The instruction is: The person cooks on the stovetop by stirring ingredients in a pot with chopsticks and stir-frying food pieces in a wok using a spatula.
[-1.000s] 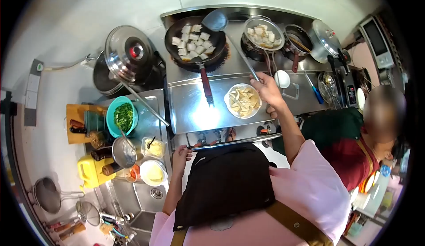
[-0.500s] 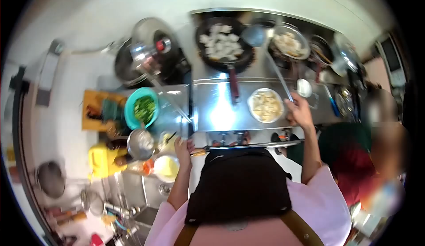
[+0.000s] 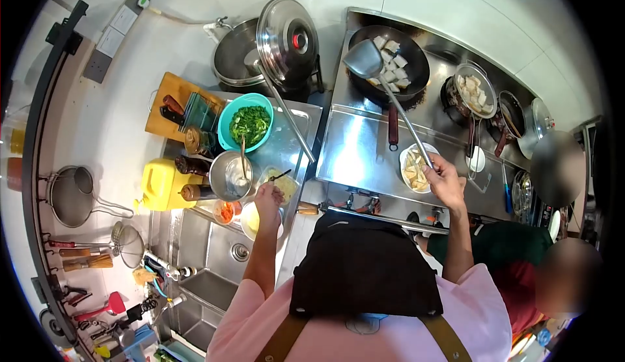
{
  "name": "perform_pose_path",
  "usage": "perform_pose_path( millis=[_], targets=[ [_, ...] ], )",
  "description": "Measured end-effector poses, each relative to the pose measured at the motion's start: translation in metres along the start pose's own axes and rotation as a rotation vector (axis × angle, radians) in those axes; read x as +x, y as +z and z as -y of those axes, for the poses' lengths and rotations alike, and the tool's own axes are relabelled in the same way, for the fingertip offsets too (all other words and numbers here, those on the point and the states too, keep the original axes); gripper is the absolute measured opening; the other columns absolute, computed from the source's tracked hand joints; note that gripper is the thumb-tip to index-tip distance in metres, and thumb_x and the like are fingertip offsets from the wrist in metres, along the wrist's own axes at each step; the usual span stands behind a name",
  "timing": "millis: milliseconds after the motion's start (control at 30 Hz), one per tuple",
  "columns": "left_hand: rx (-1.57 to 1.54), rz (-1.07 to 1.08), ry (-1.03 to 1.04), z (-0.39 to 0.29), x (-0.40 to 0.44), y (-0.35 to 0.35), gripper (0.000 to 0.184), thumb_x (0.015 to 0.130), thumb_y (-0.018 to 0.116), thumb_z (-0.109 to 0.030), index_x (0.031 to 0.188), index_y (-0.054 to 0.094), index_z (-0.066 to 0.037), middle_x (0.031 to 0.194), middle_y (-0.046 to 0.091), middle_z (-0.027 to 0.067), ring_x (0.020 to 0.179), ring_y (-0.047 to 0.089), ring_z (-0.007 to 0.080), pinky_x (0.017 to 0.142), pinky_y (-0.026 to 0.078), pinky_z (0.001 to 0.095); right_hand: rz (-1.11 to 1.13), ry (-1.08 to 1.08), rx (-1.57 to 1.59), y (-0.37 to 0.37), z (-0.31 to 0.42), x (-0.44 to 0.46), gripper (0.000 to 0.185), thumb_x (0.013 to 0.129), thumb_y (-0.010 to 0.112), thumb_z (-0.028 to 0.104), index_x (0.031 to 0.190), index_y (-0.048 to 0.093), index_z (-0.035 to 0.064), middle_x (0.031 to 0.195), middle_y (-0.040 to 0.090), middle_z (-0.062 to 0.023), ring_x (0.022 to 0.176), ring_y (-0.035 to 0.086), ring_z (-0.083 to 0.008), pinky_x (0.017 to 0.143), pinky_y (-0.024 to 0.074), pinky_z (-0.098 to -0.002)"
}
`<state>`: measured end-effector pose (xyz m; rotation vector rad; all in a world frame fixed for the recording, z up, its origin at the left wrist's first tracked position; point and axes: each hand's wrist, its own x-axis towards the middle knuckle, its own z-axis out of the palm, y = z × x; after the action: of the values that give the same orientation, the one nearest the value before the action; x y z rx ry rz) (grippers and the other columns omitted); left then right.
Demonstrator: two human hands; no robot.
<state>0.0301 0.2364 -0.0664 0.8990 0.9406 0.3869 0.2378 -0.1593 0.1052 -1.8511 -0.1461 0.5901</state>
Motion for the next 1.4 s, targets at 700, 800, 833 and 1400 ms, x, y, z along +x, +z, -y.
perform_pose_path(
  millis=[700, 800, 833, 1400],
  targets=[
    [-0.215, -0.539, 0.501, 0.006, 0.054, -0.062, 0.027, 0.091, 0.051, 0.000, 0.112, 0.035, -0.003, 0.096, 0.056, 0.0173, 0.061, 0.064, 0.0252, 0.055, 0.060, 0.0364, 0.499, -0.479, -0.756, 0.111, 0.045, 0.018, 0.037, 0.091, 0.061, 0.024, 0.125, 0.061, 0.0100, 0.080, 0.068, -0.0170, 0.076, 0.065, -0.0360, 0.068, 0.0492, -0.0442],
    [-0.167, -0.481, 0.537, 0.007, 0.051, -0.070, 0.024, 0.090, 0.052, 0.000, 0.108, 0.035, -0.004, 0.093, 0.054, 0.0148, 0.057, 0.063, 0.0239, 0.052, 0.059, 0.0350, 0.548, -0.629, -0.932, 0.132, 0.055, 0.030, 0.033, 0.090, 0.060, 0.024, 0.121, 0.061, 0.0121, 0.079, 0.068, -0.0142, 0.075, 0.066, -0.0349, 0.065, 0.0493, -0.0481],
    [-0.152, -0.452, 0.547, 0.009, 0.050, -0.074, 0.024, 0.090, 0.052, 0.000, 0.106, 0.035, -0.004, 0.092, 0.053, 0.0138, 0.056, 0.062, 0.0235, 0.051, 0.059, 0.0346, 0.586, -0.624, -1.020, 0.141, 0.067, 0.033, 0.032, 0.090, 0.060, 0.023, 0.120, 0.061, 0.0120, 0.080, 0.069, -0.0136, 0.075, 0.066, -0.0345, 0.065, 0.0498, -0.0480],
    [0.045, -0.211, 0.636, -0.020, 0.011, -0.086, 0.014, 0.091, 0.053, -0.001, 0.095, 0.041, -0.008, 0.085, 0.057, 0.0065, 0.054, 0.059, 0.0156, 0.047, 0.055, 0.0287, 0.808, -0.519, -1.154, 0.204, 0.085, 0.073, 0.024, 0.087, 0.058, 0.021, 0.105, 0.069, 0.0092, 0.082, 0.069, -0.0157, 0.078, 0.067, -0.0354, 0.069, 0.0516, -0.0478]
  ],
)
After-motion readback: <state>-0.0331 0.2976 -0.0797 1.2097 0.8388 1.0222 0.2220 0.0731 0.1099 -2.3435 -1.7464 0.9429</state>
